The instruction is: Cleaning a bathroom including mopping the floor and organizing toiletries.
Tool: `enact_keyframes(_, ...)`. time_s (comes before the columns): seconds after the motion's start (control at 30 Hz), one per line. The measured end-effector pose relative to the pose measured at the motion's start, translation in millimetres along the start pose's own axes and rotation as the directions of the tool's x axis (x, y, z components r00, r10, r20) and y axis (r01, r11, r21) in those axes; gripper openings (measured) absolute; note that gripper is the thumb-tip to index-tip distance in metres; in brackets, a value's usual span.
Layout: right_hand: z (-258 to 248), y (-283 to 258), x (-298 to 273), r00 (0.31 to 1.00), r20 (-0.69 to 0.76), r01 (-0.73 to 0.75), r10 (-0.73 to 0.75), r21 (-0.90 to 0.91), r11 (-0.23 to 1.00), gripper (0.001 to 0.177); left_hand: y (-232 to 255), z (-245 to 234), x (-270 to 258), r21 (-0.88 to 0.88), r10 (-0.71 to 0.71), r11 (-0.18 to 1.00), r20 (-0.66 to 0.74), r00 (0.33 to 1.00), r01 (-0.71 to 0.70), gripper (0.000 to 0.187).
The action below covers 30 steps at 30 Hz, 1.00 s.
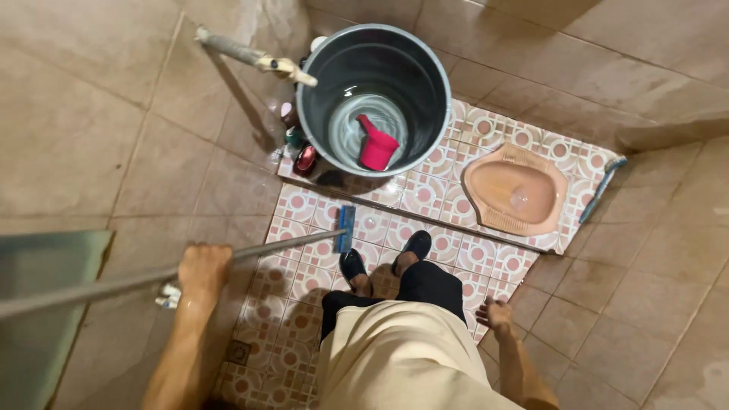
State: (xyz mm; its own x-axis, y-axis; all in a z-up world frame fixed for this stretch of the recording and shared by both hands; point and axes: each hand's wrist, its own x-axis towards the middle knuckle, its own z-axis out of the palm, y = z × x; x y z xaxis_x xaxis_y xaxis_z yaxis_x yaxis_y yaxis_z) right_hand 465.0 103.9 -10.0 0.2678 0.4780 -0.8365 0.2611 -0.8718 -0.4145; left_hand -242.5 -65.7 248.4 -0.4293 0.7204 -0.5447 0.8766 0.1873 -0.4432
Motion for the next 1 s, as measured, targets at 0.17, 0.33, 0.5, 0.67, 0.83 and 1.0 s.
enact_keyframes(0.17, 27.0, -7.0, 3.7, 0.99, 0.137, -0.01, 0.042, -0.224, 0.974, 0.043, 27.0, 98.3, 98.7, 0.174, 0.168, 0.972, -0.054, 0.984, -0.156, 0.022)
enact_keyframes(0.33, 43.7, -84.0, -24.2, 0.98, 0.173, 0.146, -0.103, -0.254, 0.956, 0.042, 21.8, 41.8, 124.8, 0.295, 0.136, 0.946, 0.024, 0.99, -0.137, 0.029)
enact_keyframes(0.5, 49.9, -123.7, -46.2, 0.962, 0.166, 0.247, -0.215, -0.202, 0.948, 0.037, 13.6, -4.7, 106.4, 0.369, 0.033, 0.928, 0.058, 0.998, -0.052, 0.038)
enact_keyframes(0.67, 67.9, -152.6, -69.9, 0.915, 0.221, 0.379, -0.338, -0.18, 0.908, 0.031, 22.7, -7.9, 110.5, 0.348, -0.034, 0.936, -0.05, 0.998, 0.049, 0.048)
enact_keyframes(0.83, 110.2, -209.4, -58.4, 0.846, 0.313, 0.491, -0.432, -0.141, 0.859, 0.03, 38.9, 25.2, 159.6, 0.292, -0.041, 0.951, -0.21, 0.977, 0.103, 0.043)
enact_keyframes(1.0, 191.1, -286.8, -38.8, 0.764, 0.427, 0.565, -0.483, -0.083, 0.821, 0.03, 48.5, -0.4, 182.8, 0.171, -0.082, 0.97, -0.441, 0.894, 0.174, 0.024)
